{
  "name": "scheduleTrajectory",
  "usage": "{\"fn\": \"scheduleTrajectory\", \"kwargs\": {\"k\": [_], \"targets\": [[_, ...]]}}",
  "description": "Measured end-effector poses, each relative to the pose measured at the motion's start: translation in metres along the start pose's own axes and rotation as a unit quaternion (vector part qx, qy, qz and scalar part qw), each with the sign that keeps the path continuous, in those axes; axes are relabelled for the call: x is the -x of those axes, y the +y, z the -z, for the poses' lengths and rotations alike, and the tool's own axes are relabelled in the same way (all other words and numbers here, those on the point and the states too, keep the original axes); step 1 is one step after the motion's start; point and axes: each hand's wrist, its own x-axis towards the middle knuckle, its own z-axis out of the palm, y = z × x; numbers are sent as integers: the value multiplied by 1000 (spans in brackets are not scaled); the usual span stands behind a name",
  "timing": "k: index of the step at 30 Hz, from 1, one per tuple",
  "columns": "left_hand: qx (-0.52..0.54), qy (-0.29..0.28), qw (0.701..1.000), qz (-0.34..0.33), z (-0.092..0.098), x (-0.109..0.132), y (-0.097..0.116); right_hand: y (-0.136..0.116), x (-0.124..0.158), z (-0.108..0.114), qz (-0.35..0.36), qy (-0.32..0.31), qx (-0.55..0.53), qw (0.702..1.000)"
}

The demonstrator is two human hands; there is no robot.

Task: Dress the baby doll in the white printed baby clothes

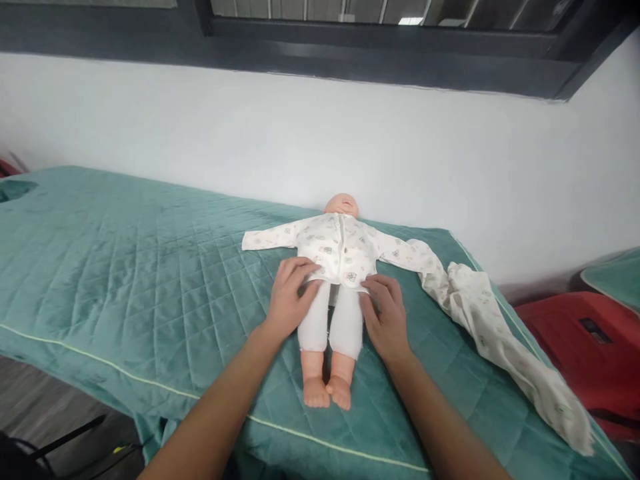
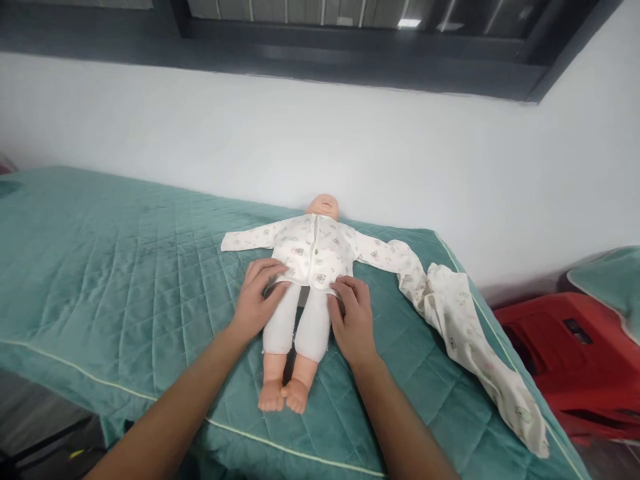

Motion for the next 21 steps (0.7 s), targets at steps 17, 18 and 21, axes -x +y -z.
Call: {"fn": "scheduleTrajectory", "kwargs": {"k": [17, 18, 21], "targets": [[307, 334, 838, 302, -5, -4, -35, 25, -8, -1, -359, 222, -282, 861], [303, 332, 839, 306, -5, -3, -35, 26, -7, -1, -362, 235, -290, 854], [289, 326, 845, 309, -6, -2, -39, 32, -7, 0, -361, 284, -295, 838]]}}
